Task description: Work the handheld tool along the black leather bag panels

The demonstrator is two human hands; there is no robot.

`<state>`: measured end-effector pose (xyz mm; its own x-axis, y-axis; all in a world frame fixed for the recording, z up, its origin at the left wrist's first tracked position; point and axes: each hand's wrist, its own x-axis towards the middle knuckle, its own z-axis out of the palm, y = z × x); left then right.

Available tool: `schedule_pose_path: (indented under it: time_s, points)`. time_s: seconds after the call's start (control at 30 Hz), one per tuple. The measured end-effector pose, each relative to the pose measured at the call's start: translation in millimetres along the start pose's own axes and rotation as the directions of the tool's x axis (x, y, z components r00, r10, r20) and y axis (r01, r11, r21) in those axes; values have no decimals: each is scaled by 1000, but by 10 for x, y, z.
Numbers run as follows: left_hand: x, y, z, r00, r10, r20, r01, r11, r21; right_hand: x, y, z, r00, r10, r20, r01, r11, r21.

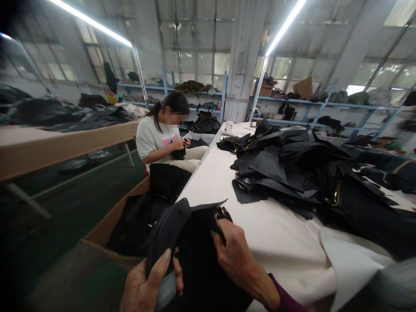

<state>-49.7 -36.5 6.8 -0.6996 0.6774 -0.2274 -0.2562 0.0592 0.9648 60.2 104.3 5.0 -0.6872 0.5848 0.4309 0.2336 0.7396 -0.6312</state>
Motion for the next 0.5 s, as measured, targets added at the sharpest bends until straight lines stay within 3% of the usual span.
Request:
schedule_pose_path:
  time_s: [0.17, 0.33, 0.5]
  points:
    - [31, -19, -84, 999, -37, -5, 37, 999, 1, 184, 94, -103, 958, 256, -126, -224, 948, 225]
    - [-2, -31, -183, 999, -48, -13, 48, 999, 9, 410, 296, -255, 934, 312, 177, -356, 863, 358]
    - [-93, 36, -298, 997, -27, -78, 28, 1000, 9, 485, 432, -289, 887, 452, 98, -434, 740, 514]
